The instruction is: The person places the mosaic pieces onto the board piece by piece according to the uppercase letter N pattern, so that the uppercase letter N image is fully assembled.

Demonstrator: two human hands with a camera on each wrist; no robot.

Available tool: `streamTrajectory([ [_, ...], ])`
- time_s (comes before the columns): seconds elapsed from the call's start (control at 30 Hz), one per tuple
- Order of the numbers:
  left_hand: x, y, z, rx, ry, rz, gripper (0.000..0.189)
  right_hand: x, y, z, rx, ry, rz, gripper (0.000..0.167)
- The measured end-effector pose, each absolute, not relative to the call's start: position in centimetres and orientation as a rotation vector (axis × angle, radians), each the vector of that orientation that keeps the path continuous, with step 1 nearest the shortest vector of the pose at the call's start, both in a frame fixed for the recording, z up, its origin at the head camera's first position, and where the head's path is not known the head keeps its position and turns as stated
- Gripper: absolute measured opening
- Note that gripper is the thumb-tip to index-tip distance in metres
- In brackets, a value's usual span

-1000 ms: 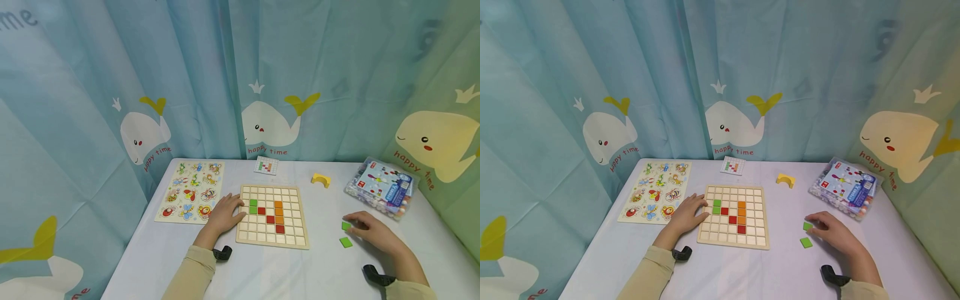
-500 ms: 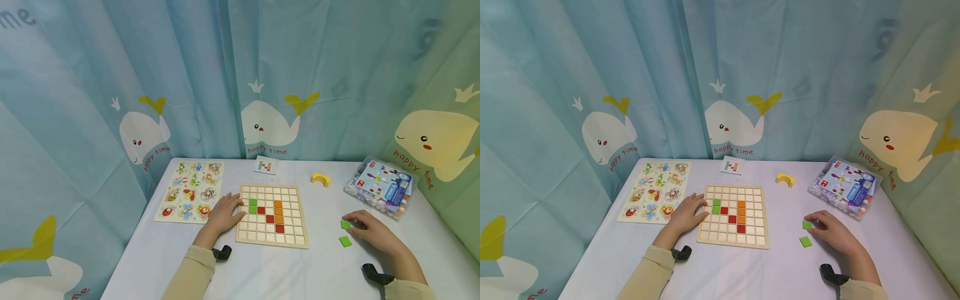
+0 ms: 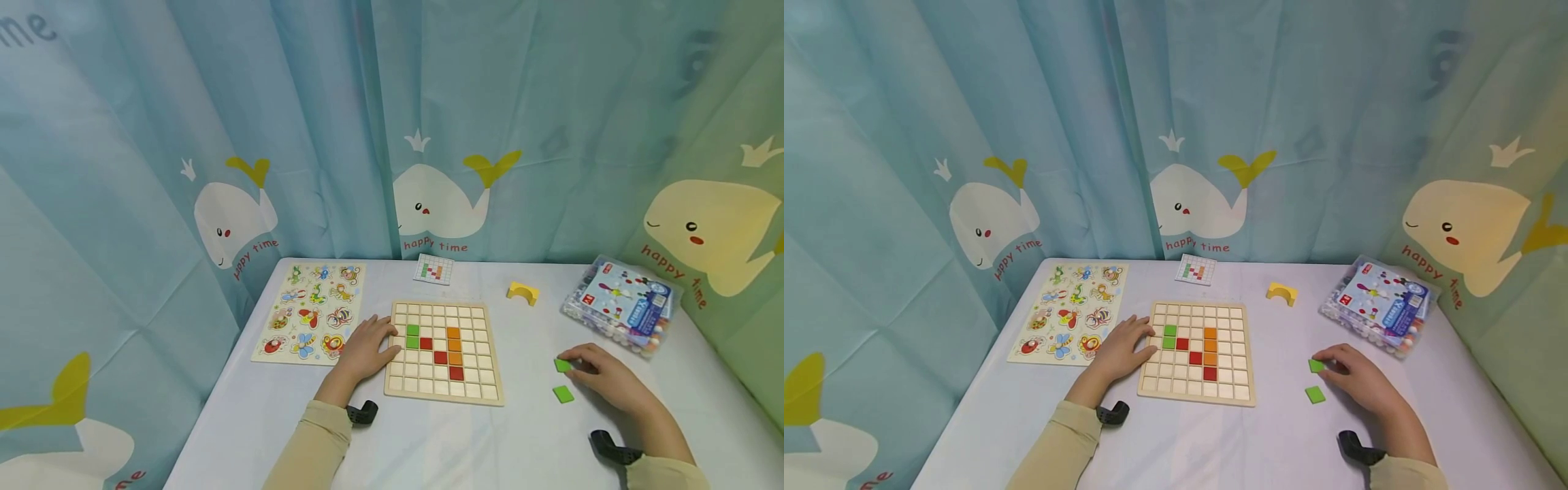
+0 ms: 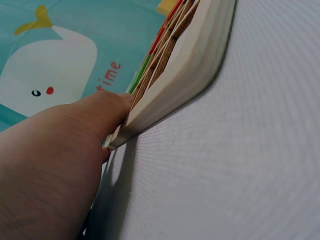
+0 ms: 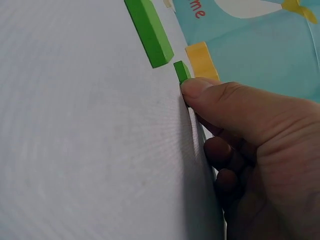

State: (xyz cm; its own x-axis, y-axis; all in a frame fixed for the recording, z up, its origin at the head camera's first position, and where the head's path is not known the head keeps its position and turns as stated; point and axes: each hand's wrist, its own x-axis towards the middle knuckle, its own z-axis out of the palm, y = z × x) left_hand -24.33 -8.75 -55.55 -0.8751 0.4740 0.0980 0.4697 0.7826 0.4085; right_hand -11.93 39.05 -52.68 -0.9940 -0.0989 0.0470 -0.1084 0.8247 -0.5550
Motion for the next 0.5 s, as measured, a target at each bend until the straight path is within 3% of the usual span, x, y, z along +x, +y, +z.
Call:
streamTrajectory([
  [0.5, -24.20, -8.69, -55.33, 0.777, 2.944, 0.700, 0.031, -11.82, 38.82, -52.61, 0.195, -2.964, 0.884, 0.024],
])
